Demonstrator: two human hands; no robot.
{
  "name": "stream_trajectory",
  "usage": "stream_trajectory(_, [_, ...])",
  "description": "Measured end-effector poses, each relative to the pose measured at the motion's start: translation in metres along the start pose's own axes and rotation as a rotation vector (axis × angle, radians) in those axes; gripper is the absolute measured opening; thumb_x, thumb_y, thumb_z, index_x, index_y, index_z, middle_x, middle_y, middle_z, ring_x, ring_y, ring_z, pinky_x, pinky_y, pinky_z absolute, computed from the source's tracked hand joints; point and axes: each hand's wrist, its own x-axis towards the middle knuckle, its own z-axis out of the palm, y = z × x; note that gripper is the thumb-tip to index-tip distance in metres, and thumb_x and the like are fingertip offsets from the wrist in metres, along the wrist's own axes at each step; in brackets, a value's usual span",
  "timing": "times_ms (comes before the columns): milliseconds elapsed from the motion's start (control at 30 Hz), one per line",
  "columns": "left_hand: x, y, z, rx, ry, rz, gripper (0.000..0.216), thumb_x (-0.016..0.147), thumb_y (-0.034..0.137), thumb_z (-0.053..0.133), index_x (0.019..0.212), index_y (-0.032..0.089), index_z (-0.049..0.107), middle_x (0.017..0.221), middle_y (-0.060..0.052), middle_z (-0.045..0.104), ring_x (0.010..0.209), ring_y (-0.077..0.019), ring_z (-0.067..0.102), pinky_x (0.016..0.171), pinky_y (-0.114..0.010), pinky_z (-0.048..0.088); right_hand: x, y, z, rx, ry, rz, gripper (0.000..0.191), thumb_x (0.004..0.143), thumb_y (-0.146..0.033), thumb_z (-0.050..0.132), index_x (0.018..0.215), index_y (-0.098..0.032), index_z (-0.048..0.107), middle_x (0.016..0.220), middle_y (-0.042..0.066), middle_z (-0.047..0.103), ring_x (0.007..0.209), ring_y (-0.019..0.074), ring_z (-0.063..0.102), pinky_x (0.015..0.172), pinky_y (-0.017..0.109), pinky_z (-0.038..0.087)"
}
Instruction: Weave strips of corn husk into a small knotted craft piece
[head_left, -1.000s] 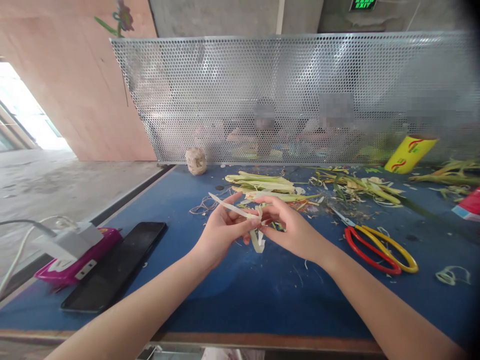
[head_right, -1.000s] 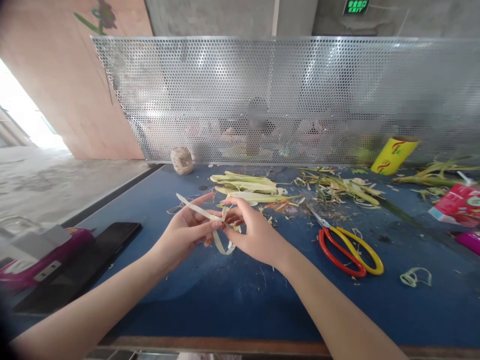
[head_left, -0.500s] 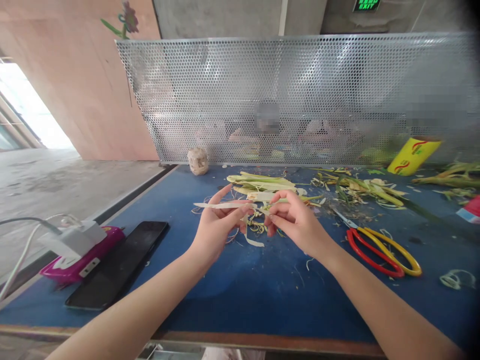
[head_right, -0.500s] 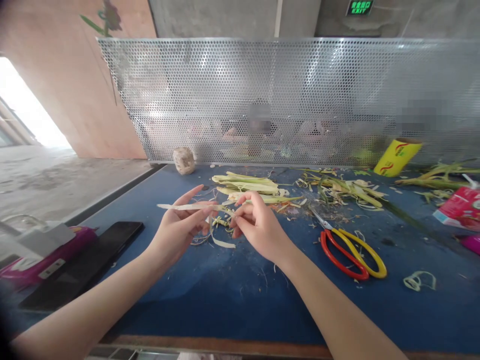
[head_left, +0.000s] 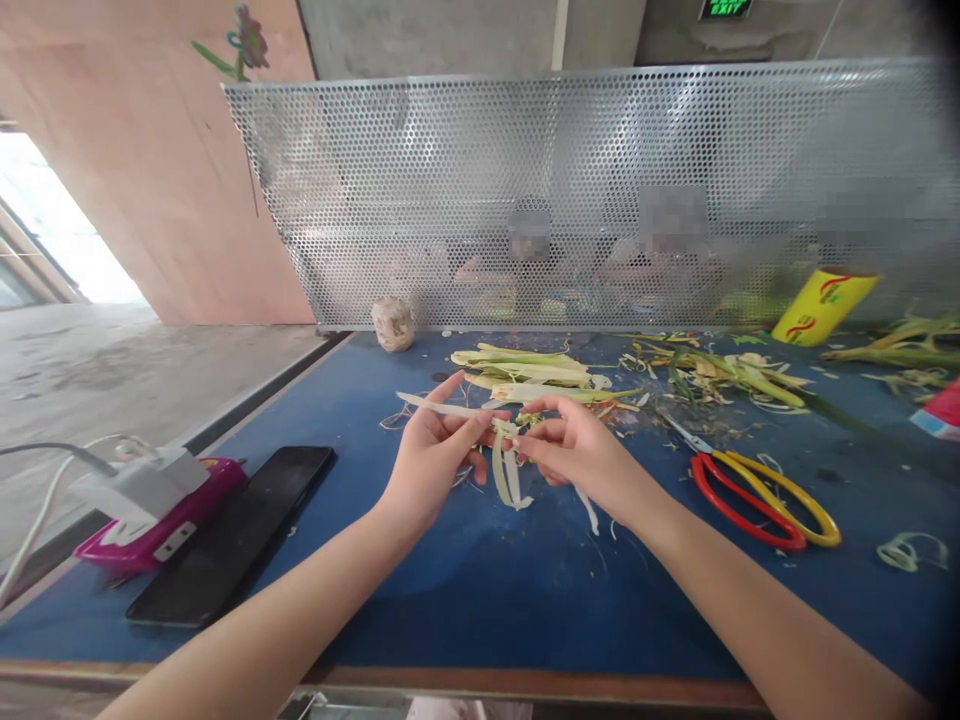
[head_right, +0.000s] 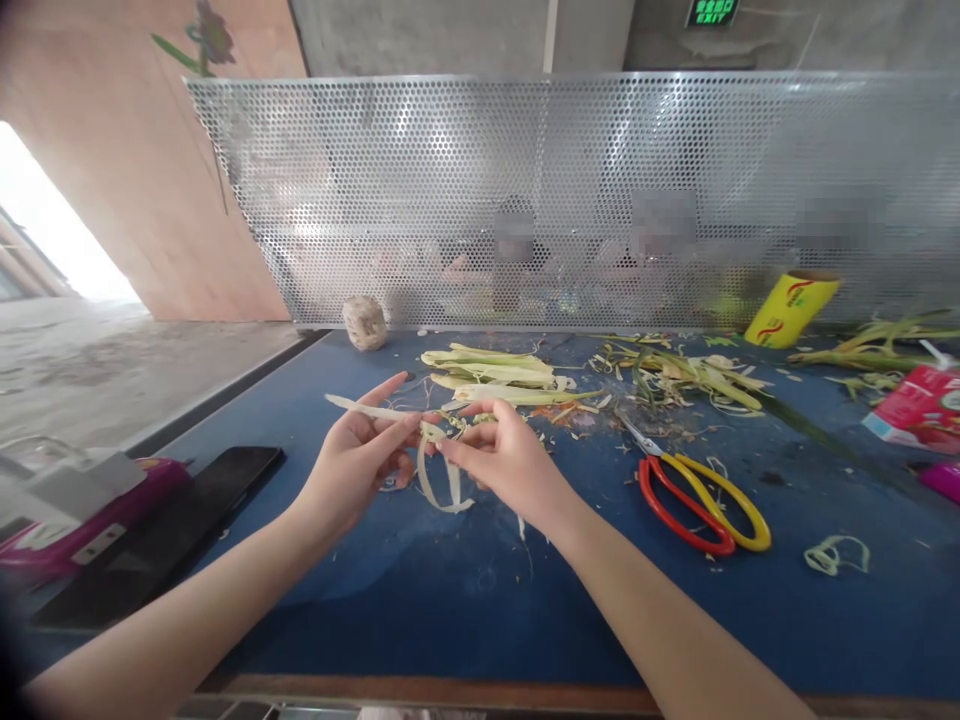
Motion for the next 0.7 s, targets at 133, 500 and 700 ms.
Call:
stream_trajectory(133, [0.0010,-0.0028,-0.0020,0.013,-0.028,-0.022,0.076,0.073,0.021,0.063,0.135,0.011,0.020,0.076,-0.007,0.070,0.035,-0.0078,0.052,0.033,-0.020,0.041,-0.0018,-0.0033,0.0008,0.014,0.027,-0.078,0.039,0.067,-0.037,0.067,0.080,-0.022,0.033,0.091,0.001,0.057,0.047,0.0034,0.042,0.038,0.017,0.029])
stream_trajectory(500, [0.0004,0.0002,0.0005,0.013,-0.001,-0.031,0.076,0.070,0.020,0.065,0.134,0.009,0.025,0.082,-0.009,0.069,0.045,-0.0107,0.058,0.033,-0.020,0.042,-0.0052,-0.0071,-0.0029,-0.266,-0.246,0.018,0.015,0.078,-0.033,0.055,0.081,-0.019,0.057,0.061,-0.003,0.053,0.045,0.0069,0.045,0.037,0.018,0.032])
stream_trajectory(700, [0.0015,-0.0016,-0.0018,0.023,-0.004,-0.003,0.074,0.071,0.022,0.065,0.133,0.010,0.026,0.073,-0.006,0.069,0.038,-0.0083,0.052,0.034,-0.020,0.040,-0.0100,-0.0078,0.0016,-0.275,-0.301,-0.056,0.028,0.081,-0.024,0.052,0.109,-0.020,0.052,0.061,-0.002,0.055,0.057,0.0114,0.057,0.044,0.020,0.039])
